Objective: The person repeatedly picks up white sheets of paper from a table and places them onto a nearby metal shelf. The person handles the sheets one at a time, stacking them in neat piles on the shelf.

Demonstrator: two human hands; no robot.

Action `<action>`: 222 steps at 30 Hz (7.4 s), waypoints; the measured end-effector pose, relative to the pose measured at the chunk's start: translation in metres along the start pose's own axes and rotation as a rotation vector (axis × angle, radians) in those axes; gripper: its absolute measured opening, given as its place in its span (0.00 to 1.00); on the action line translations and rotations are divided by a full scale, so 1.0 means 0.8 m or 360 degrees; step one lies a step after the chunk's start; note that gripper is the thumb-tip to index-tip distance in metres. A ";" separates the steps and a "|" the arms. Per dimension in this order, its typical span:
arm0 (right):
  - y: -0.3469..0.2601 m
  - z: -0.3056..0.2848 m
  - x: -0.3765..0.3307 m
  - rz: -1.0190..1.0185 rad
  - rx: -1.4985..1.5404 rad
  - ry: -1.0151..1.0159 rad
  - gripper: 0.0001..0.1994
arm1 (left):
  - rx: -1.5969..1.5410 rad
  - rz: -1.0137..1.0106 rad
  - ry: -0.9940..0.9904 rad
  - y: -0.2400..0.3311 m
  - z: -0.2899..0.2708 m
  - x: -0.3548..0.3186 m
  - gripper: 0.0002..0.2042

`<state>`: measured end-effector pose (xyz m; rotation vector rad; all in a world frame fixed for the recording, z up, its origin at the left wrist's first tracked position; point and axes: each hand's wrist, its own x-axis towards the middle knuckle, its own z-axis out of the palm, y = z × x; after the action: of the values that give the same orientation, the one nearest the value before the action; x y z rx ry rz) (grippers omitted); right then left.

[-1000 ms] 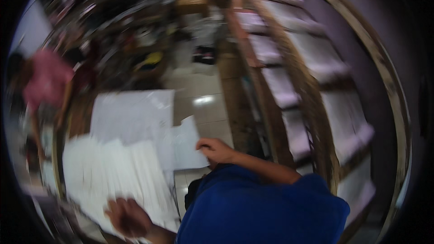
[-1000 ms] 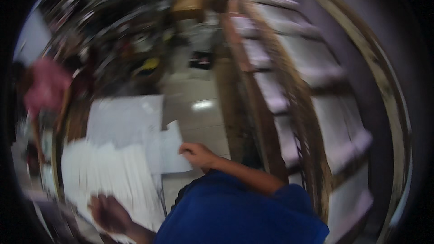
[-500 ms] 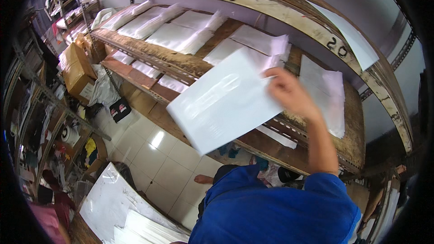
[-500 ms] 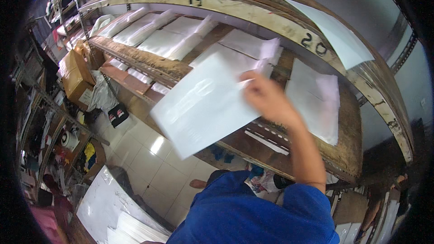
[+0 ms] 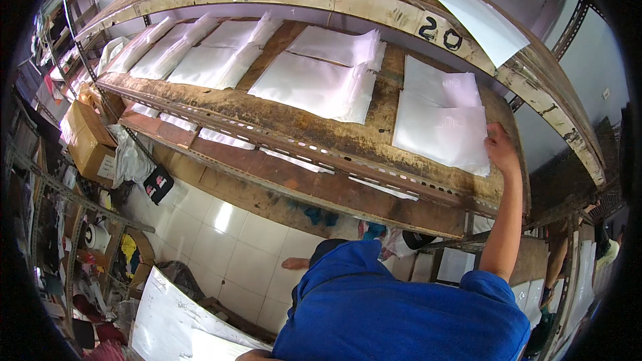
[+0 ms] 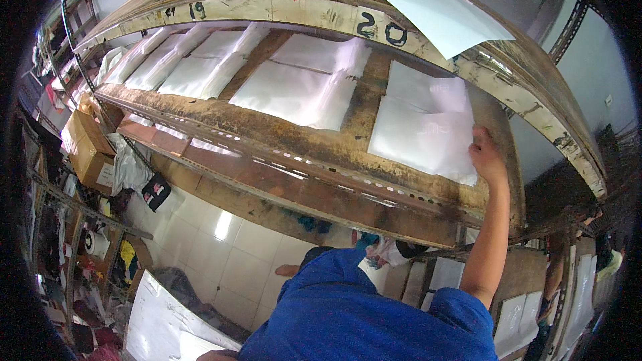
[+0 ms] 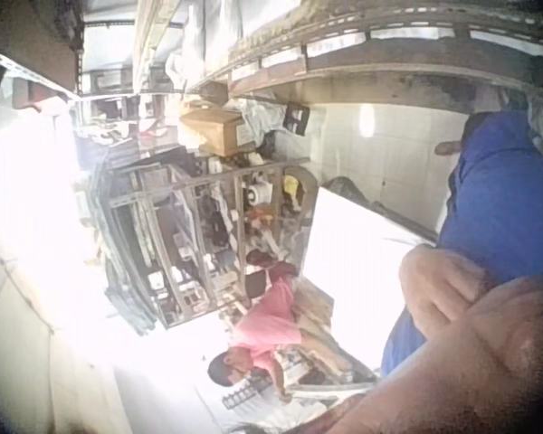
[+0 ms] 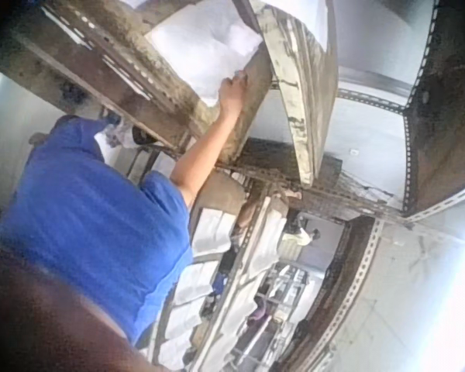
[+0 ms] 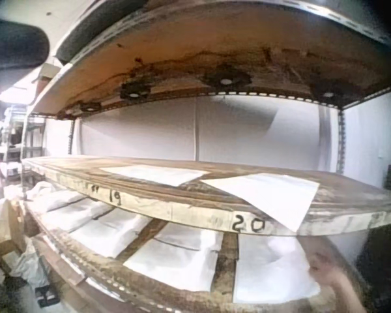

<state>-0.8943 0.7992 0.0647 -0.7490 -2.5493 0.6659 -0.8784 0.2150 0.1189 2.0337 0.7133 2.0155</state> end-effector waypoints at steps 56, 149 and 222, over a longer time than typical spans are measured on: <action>-0.675 0.579 -0.410 -0.2578 0.0240 -0.3258 0.15 | 0.3024 -0.3979 0.3640 0.217 0.176 -0.462 0.07; -0.371 0.315 0.373 -0.0373 0.0779 -0.0064 0.05 | 0.0697 0.0350 0.3531 0.093 -0.098 -0.455 0.20; -0.462 0.928 -0.326 -0.1957 -0.0865 -0.3001 0.14 | 0.3218 -0.0821 0.4629 0.058 0.155 -0.351 0.14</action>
<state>-1.2022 0.1293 -0.3961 2.4004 -3.5512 0.0107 -0.7360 0.0701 -0.1158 1.6236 -1.1995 -0.6068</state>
